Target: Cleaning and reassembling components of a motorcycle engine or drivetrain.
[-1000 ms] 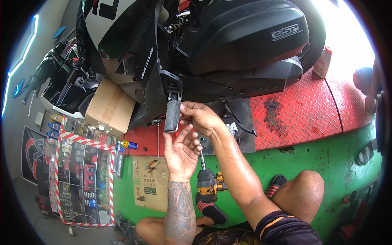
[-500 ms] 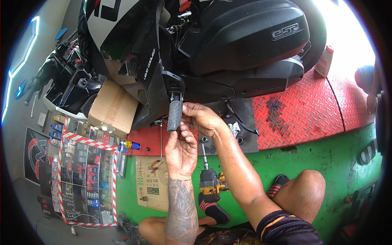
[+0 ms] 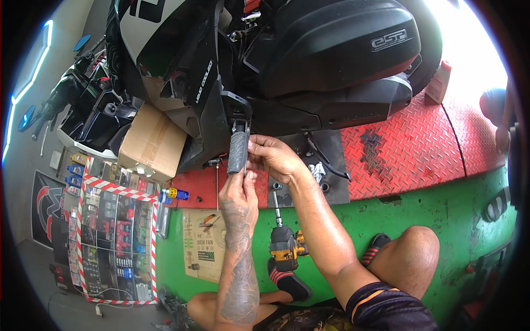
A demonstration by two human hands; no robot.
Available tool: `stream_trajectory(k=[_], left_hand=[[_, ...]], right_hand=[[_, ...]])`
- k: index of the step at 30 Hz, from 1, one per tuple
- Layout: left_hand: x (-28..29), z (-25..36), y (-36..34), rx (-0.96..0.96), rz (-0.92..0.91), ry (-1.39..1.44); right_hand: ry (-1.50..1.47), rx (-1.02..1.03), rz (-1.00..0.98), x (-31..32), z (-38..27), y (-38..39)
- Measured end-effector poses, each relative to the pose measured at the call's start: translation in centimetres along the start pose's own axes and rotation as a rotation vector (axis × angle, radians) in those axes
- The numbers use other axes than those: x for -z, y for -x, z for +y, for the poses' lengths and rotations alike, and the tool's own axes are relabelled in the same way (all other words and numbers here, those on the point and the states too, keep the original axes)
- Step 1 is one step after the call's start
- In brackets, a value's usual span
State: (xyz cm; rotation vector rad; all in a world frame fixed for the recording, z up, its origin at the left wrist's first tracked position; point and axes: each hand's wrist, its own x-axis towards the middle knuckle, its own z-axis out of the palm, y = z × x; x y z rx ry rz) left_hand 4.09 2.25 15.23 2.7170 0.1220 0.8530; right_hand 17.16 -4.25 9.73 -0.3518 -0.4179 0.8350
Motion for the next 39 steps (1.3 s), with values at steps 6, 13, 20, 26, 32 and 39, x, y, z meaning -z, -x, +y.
stream_trajectory(k=[6,13,20,26,32,39], left_hand=[[-0.6,1.2,0.6,0.846,-0.335,1.910],[-1.8,1.1,0.0,0.812,-0.171,2.184],[-1.5,2.0,0.1,0.846,-0.092,2.042],[-2.5,0.1,2.5,0.905,0.201,1.905],[-7.2,-2.9,3.3,0.947,0.239,1.324],[-12.7,-2.5,-1.8,0.744,0.013,1.349]], right_hand=[[0.031,0.009,0.019,0.4,0.0,-0.2],[-0.007,0.009,-0.051,0.4,0.0,-0.2],[-0.092,0.060,0.050,0.5,-1.1,-1.2],[0.038,0.119,-0.092,1.4,0.3,0.4],[0.516,0.083,0.168,8.2,-0.3,6.5],[0.567,0.196,0.434,11.8,-2.6,8.6]])
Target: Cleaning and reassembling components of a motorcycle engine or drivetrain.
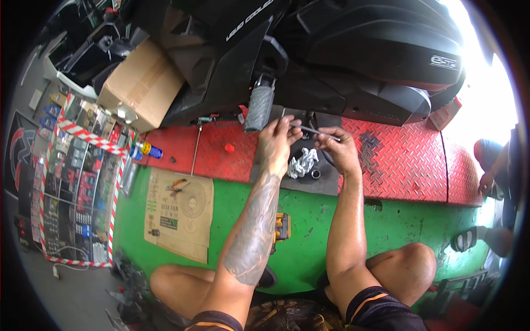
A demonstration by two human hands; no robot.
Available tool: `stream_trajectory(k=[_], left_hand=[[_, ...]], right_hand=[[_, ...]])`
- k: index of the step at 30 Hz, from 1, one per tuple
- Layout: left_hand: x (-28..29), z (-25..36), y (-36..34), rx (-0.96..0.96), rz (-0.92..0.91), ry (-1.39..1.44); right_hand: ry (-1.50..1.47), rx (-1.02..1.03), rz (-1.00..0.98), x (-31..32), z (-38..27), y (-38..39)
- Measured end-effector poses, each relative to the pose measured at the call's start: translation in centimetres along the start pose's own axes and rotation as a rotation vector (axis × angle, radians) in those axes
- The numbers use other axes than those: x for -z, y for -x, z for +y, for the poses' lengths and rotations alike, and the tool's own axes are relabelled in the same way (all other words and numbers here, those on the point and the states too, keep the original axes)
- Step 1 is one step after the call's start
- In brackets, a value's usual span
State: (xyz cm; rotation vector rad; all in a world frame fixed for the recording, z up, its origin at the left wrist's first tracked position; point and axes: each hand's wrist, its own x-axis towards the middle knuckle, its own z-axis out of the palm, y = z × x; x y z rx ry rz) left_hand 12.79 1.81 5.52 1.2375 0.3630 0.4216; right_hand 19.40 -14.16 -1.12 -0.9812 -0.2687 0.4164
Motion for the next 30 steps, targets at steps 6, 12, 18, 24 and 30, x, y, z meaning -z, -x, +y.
stream_trajectory(k=[6,12,18,24,30], left_hand=[[-1.2,1.1,-1.9,-0.047,0.151,-0.075],[-0.8,1.5,-2.7,-0.091,0.154,-0.265],[-0.1,1.1,-3.4,-0.180,0.164,-0.471],[0.0,1.0,-3.5,-0.444,0.262,-0.898],[0.2,1.4,-3.2,-0.608,0.259,-1.178]], right_hand=[[0.091,0.008,0.009,-1.1,0.3,-1.1],[0.084,-0.005,0.038,-1.7,1.3,-1.6],[0.088,-0.062,-0.032,-1.0,1.2,-1.6],[0.106,-0.137,-0.015,-1.7,3.1,-1.9],[0.145,-0.162,-0.049,-2.0,3.6,-1.9]])
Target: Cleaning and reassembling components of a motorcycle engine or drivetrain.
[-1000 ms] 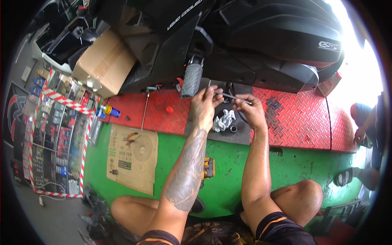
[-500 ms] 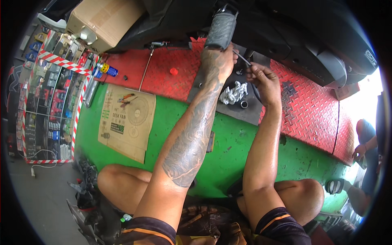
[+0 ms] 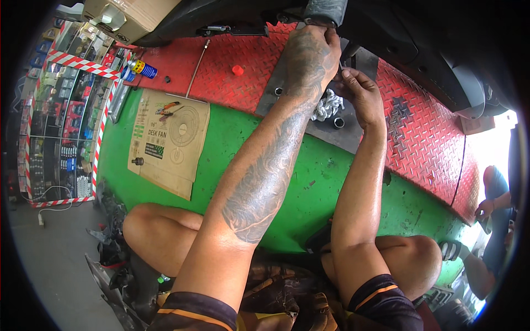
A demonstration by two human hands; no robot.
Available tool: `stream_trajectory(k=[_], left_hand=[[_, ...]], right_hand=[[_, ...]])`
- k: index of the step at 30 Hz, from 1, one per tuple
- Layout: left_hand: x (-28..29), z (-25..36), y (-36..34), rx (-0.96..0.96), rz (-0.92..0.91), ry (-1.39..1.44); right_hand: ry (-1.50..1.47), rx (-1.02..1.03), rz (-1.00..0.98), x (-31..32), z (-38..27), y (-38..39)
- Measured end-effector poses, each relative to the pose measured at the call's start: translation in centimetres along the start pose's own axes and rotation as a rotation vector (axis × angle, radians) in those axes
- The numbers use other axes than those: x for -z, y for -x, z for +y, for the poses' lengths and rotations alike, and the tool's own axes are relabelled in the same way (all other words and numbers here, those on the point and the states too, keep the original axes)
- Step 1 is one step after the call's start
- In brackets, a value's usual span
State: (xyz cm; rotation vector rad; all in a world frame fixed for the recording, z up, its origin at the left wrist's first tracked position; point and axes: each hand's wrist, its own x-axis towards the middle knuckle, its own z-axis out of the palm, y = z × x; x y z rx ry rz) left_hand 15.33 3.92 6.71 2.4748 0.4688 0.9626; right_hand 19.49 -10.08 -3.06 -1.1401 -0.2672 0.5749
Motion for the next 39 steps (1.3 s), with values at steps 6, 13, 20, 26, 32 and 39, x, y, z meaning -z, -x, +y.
stream_trajectory(k=[6,13,20,26,32,39], left_hand=[[-0.5,-0.9,-0.3,0.269,-0.149,0.561],[0.1,-2.3,-0.6,-0.050,-0.134,0.272],[1.3,-3.0,-0.9,-0.272,-0.109,0.101],[1.7,-4.3,-1.6,-0.281,-0.179,-0.028],[1.0,-5.6,-3.0,-0.444,-0.112,0.011],[2.2,-4.5,0.0,-0.214,-0.233,-0.182]], right_hand=[[0.118,0.068,0.059,0.5,-0.5,-0.2],[0.573,0.288,0.212,-3.4,1.5,-2.2],[0.573,0.454,0.258,-6.4,1.5,-2.5],[0.509,0.553,0.306,-11.7,2.1,-5.4],[0.393,0.716,0.402,-13.6,2.8,-6.8],[0.625,0.662,0.087,-8.9,3.6,-4.8]])
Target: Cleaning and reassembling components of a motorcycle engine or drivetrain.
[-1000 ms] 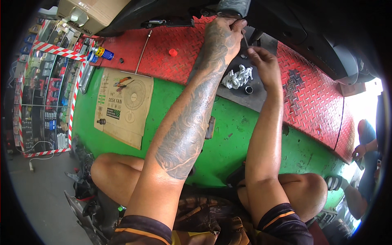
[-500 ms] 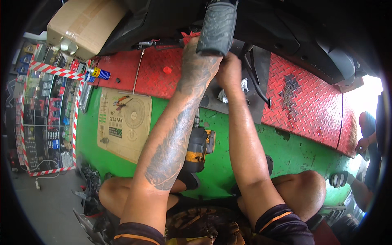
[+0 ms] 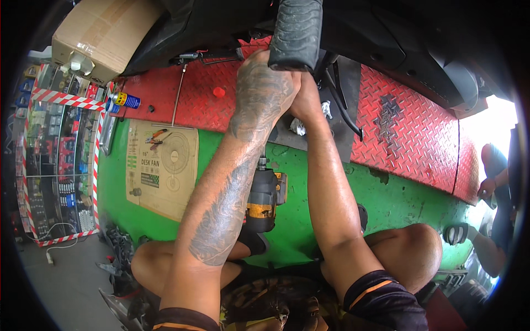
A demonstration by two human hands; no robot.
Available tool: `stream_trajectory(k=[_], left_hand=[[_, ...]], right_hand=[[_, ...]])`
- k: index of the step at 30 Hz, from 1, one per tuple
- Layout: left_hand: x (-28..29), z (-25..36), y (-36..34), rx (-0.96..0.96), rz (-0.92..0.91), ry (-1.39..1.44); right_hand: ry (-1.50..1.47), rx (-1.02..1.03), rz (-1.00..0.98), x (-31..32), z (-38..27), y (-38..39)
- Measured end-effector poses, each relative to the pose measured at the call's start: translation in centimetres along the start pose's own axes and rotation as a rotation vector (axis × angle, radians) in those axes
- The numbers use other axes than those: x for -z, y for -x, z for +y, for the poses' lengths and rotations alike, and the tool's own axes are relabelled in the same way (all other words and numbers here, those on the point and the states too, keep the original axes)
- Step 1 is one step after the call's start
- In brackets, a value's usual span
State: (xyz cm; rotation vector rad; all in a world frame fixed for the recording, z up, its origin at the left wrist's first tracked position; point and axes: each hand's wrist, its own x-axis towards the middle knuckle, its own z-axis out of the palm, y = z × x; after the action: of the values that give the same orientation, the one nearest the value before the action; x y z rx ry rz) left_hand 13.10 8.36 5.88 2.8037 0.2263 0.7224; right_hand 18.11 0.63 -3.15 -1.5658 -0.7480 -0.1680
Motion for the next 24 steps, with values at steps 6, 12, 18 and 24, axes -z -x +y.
stream_trajectory(k=[6,12,18,24], left_hand=[[-0.3,2.2,-0.1,0.200,0.034,0.389],[-1.5,3.1,-1.1,0.357,0.076,0.732],[-1.5,4.8,-0.9,0.497,0.089,0.962],[-2.1,6.2,-0.9,0.621,0.099,1.112]], right_hand=[[-0.439,-0.439,-0.006,5.5,1.2,2.3],[-0.375,-0.408,-0.005,8.4,0.8,1.7],[-0.346,-0.441,-0.048,11.9,-1.5,1.0],[-0.204,-0.466,-0.017,14.1,-3.1,0.5]])
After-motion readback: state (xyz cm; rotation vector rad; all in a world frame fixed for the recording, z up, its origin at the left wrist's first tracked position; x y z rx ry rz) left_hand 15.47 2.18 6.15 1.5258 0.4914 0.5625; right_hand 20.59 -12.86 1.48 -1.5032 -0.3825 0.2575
